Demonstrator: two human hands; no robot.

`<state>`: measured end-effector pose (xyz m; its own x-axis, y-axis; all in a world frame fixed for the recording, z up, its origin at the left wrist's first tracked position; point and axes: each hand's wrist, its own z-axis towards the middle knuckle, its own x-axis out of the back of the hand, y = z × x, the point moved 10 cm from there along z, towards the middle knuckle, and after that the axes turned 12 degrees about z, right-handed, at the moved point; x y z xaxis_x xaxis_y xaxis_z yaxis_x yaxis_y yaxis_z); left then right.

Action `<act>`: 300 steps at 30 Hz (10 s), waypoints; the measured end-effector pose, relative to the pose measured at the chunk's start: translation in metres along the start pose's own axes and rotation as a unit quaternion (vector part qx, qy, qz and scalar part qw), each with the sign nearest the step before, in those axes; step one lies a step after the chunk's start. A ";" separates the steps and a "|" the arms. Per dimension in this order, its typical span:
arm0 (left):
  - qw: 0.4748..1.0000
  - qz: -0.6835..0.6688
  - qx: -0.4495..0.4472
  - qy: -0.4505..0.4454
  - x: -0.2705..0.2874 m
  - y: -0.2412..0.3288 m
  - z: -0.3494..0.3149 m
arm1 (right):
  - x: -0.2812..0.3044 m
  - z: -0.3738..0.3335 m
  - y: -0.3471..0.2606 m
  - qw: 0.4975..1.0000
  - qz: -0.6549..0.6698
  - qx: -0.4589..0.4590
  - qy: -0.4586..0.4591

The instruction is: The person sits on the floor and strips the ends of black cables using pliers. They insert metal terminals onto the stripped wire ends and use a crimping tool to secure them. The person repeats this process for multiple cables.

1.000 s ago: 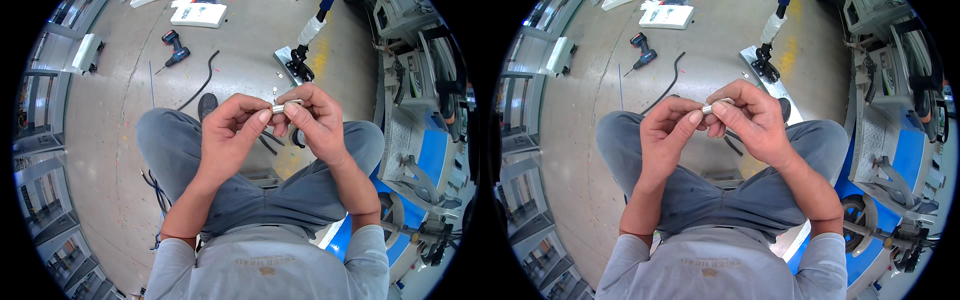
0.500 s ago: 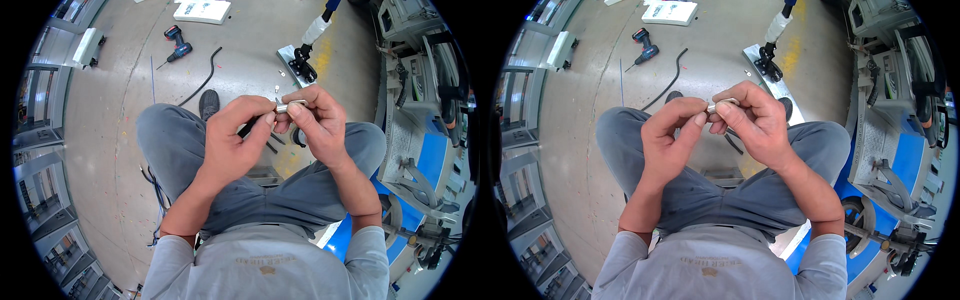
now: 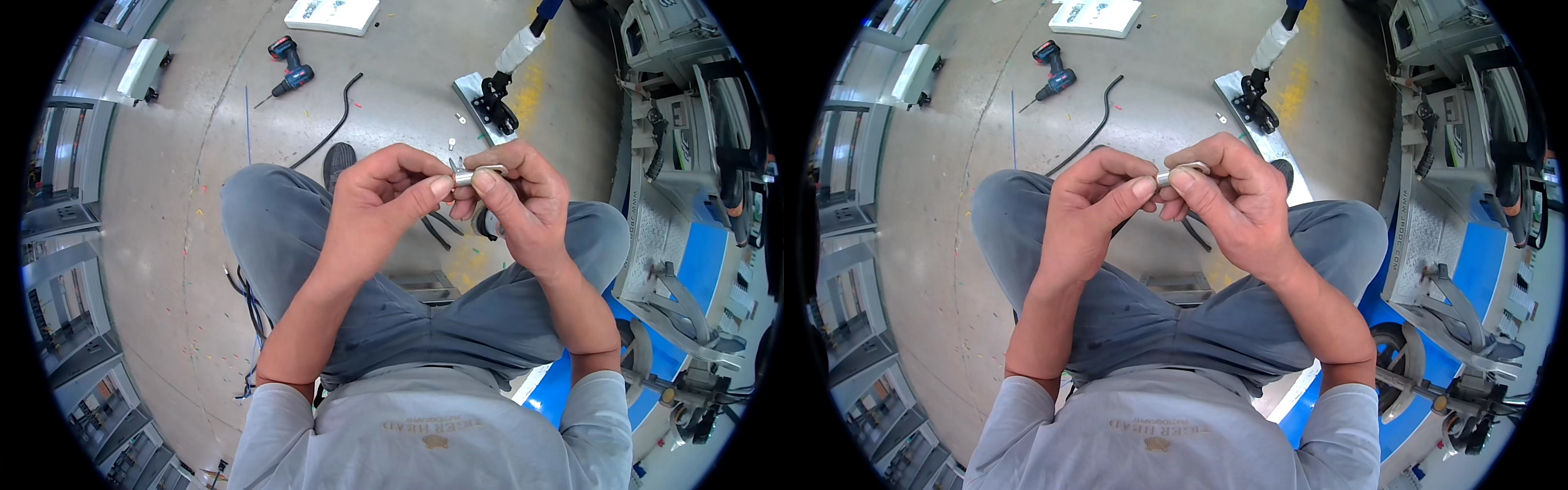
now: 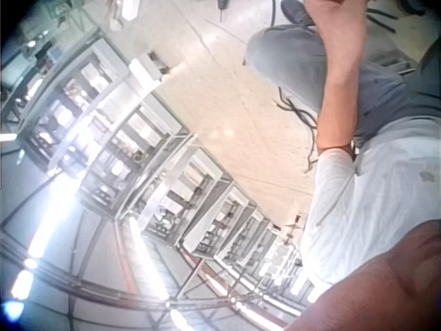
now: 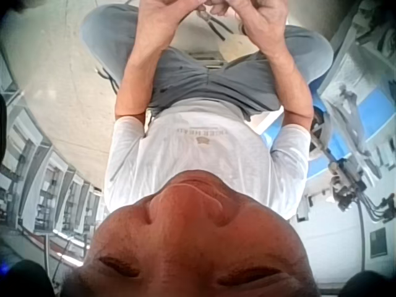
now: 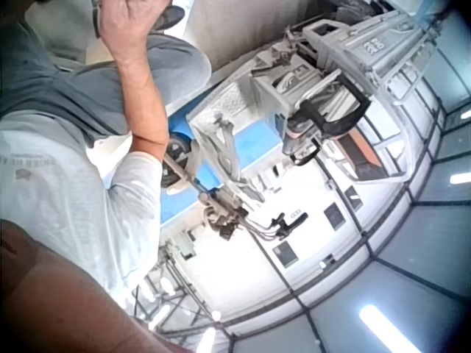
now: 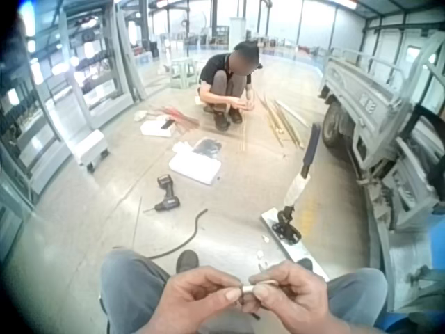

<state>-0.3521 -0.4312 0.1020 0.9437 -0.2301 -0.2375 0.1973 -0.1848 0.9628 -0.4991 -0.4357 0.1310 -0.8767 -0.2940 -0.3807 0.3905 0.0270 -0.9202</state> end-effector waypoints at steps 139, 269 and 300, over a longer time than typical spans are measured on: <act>0.994 0.022 0.102 -0.028 0.017 -0.053 0.011 | 0.016 0.008 0.054 0.973 -0.067 -0.210 0.063; 0.943 0.031 0.244 -0.223 -0.018 -0.083 -0.050 | 0.011 -0.012 0.029 0.920 -0.309 -0.113 -0.214; 0.945 -0.076 0.210 -0.237 -0.023 -0.064 -0.046 | -0.004 -0.005 0.000 0.948 -0.209 0.026 -0.238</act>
<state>-0.3747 -0.3701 0.0515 0.6678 -0.5546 -0.4965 0.1044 -0.5907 0.8001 -0.4972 -0.4303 0.1321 -0.7371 -0.6665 0.1117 0.0610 -0.2303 -0.9712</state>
